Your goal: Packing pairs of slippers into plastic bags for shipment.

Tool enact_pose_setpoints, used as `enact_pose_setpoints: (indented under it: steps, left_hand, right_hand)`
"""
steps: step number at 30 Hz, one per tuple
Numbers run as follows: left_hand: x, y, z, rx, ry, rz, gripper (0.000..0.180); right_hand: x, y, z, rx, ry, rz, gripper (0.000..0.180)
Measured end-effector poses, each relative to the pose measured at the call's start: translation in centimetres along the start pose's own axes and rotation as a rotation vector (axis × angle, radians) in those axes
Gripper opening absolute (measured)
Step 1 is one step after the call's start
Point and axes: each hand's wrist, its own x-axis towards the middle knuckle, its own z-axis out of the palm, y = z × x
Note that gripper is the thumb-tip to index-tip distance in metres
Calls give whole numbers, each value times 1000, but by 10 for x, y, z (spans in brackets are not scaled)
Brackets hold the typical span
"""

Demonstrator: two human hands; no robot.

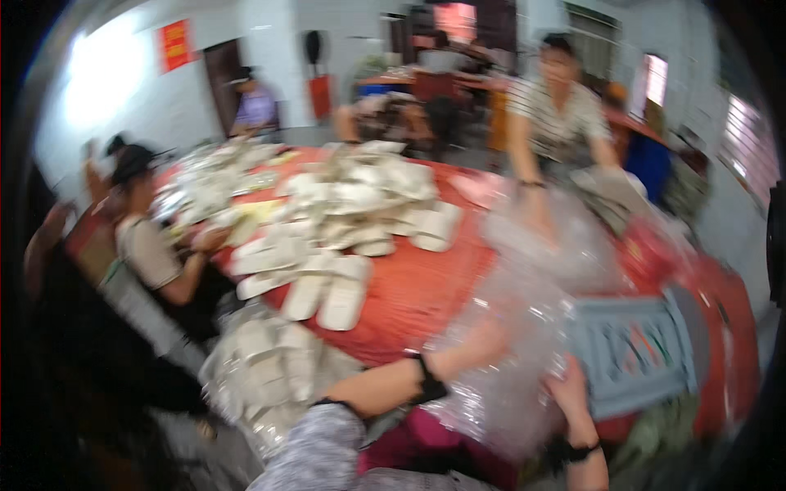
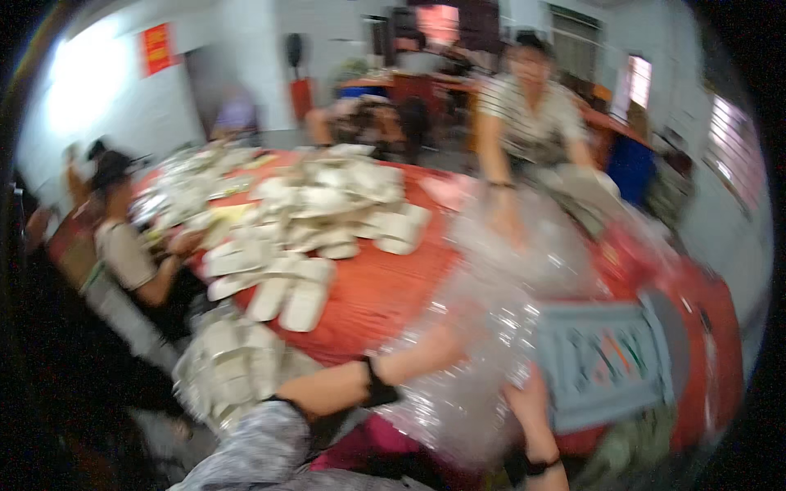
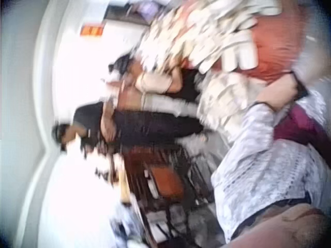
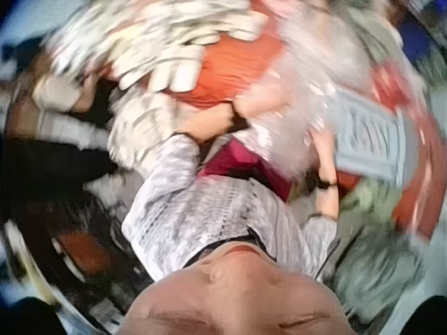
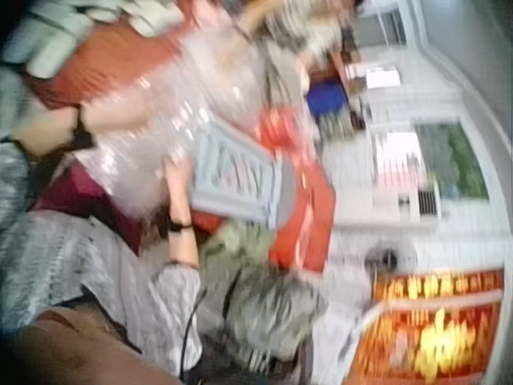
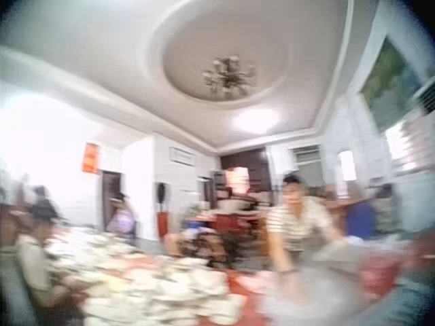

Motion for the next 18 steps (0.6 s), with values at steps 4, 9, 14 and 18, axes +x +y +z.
enact_pose_setpoints:
  steps: [4,9,14,18]
  left_hand:
    - [8,-1,21,-28,-388,-91,84]
    - [0,-8,13,-38,-574,-221,91]
    - [32,-1,0,44,-661,-131,98]
    - [45,-17,21,32,-684,-28,96]
  right_hand:
    - [-15,-12,-10,183,13,230,50]
    - [-26,1,-17,-149,74,-105,69]
    - [-66,-18,-70,-37,197,51,48]
    - [-90,-18,-83,-343,395,-61,38]
